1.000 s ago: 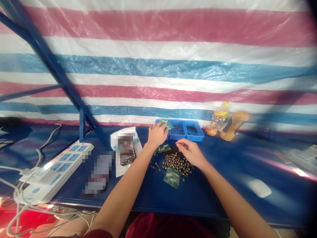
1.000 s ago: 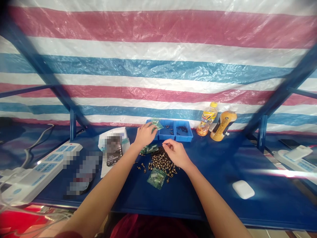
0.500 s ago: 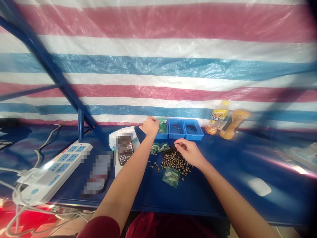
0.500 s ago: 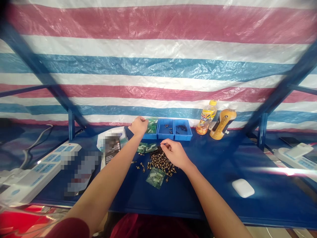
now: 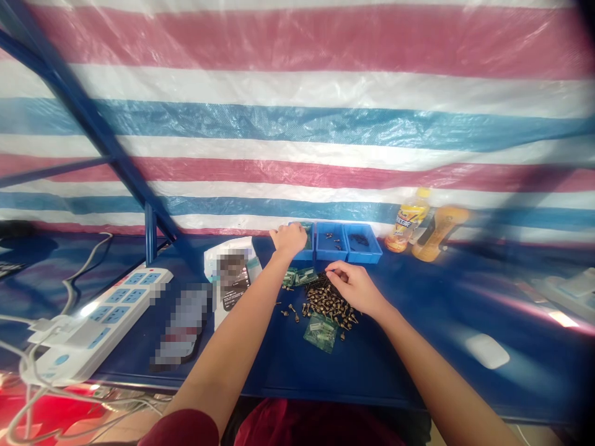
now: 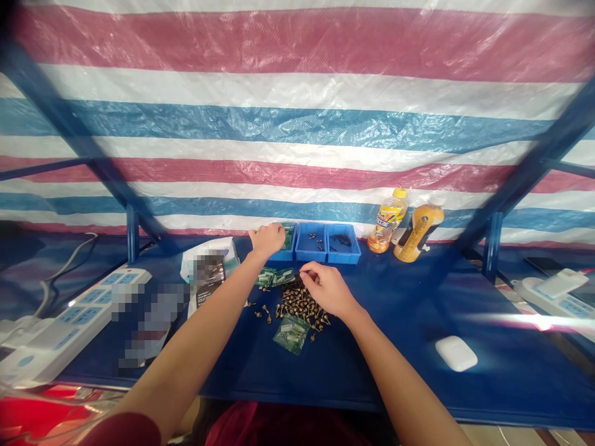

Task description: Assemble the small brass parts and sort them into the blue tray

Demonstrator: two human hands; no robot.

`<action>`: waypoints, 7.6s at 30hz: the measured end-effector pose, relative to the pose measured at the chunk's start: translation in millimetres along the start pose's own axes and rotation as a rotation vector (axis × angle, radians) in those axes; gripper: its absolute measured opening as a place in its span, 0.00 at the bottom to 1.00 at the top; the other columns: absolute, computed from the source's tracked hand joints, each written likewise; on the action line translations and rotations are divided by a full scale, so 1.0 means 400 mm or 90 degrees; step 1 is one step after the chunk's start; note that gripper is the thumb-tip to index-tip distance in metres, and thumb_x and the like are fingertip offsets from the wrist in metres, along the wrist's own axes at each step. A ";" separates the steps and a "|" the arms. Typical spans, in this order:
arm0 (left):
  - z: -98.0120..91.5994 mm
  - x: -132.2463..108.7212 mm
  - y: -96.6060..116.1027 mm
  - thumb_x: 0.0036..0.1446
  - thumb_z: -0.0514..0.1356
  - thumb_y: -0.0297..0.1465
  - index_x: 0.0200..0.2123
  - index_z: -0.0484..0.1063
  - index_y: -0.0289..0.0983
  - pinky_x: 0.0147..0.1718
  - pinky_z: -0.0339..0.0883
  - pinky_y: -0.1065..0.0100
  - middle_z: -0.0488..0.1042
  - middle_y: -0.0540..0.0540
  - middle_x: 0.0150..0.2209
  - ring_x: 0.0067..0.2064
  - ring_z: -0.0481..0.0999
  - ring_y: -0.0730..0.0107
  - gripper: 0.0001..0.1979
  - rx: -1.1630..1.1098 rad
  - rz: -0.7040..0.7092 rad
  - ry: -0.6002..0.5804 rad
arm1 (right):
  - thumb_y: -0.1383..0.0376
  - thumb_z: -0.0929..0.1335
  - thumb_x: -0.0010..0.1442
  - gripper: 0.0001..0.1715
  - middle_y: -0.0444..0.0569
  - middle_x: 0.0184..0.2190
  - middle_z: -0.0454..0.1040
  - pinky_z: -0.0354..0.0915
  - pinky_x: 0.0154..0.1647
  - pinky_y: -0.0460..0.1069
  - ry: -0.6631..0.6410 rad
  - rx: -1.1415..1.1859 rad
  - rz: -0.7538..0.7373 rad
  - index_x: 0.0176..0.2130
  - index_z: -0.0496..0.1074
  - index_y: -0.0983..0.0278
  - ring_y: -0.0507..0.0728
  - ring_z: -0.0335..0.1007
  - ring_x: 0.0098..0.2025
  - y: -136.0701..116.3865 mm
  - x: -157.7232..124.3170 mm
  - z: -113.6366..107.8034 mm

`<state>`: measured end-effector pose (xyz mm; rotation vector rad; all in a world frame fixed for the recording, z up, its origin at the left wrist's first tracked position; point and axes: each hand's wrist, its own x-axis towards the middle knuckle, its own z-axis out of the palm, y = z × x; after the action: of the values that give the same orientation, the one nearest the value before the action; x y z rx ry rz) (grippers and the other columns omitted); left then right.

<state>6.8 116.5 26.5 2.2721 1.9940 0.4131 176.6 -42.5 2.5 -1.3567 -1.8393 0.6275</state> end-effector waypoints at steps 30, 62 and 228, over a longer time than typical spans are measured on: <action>0.052 0.122 0.029 0.60 0.54 0.24 0.53 0.71 0.43 0.55 0.58 0.50 0.70 0.39 0.54 0.57 0.68 0.52 0.20 0.057 0.073 0.018 | 0.57 0.63 0.66 0.14 0.42 0.24 0.72 0.60 0.27 0.47 -0.008 0.026 -0.002 0.41 0.74 0.60 0.53 0.66 0.25 0.005 0.004 0.012; -0.021 -0.138 -0.003 0.62 0.49 0.26 0.50 0.75 0.44 0.52 0.62 0.54 0.73 0.46 0.57 0.56 0.68 0.52 0.20 -0.045 0.140 0.149 | 0.57 0.65 0.64 0.13 0.46 0.32 0.75 0.62 0.33 0.49 -0.029 -0.142 0.015 0.43 0.75 0.58 0.56 0.70 0.33 0.020 0.003 -0.008; 0.035 -0.269 0.008 0.62 0.57 0.36 0.37 0.77 0.39 0.42 0.68 0.67 0.80 0.49 0.37 0.38 0.77 0.67 0.10 -0.568 0.151 0.061 | 0.50 0.71 0.55 0.20 0.38 0.17 0.61 0.49 0.20 0.44 0.072 0.350 0.276 0.26 0.69 0.64 0.47 0.53 0.18 0.036 0.024 -0.032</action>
<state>1.5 11.7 -1.4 1.8818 1.1652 1.1640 193.9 -29.6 2.0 -1.3704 -1.1571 1.1546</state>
